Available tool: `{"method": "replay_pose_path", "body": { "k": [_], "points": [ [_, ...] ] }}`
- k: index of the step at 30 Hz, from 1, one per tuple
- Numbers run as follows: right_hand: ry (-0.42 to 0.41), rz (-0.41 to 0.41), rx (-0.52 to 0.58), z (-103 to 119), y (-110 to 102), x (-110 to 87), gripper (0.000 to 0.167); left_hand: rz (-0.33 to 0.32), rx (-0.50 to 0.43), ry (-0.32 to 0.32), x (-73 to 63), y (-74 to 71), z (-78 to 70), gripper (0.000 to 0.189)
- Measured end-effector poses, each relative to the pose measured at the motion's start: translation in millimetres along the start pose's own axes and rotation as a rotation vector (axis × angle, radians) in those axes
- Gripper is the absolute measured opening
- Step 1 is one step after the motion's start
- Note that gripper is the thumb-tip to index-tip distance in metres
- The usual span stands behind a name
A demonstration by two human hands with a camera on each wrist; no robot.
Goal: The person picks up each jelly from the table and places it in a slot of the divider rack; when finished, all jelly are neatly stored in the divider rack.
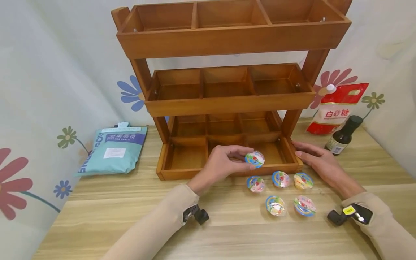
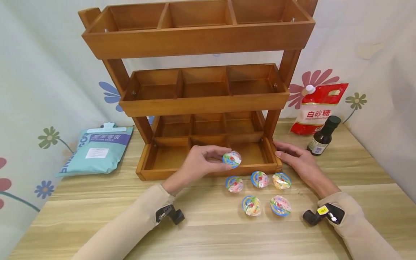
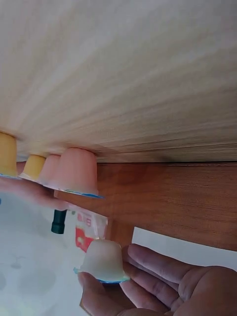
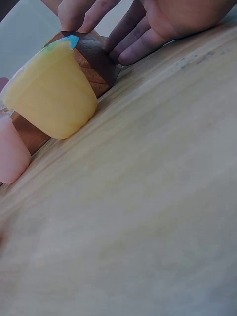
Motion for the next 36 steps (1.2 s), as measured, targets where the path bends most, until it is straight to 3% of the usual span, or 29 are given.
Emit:
{"method": "replay_pose_path", "body": {
  "k": [5,16,36],
  "points": [
    [-0.003,-0.008,-0.036,-1,-1,0.0,0.057,-0.017,0.008,-0.004,14.9,3.9,3.0,0.041],
    [-0.04,0.011,0.006,0,1,-2.1,0.057,-0.052,0.027,-0.016,42.4,15.2,0.9,0.041],
    [-0.067,0.017,0.088,-1,5,-1.2,0.052,-0.069,0.05,-0.073,79.0,41.4,1.1,0.042]
  ]
}}
Point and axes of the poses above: each hand's wrist, its own x-axis towards the middle knuckle, its own y-axis out of the palm, z = x × y, the point moved 3 cm from there along x, towards the middle knuckle, and after that the axes turned 12 degrees about x, right-handed, at the moved point
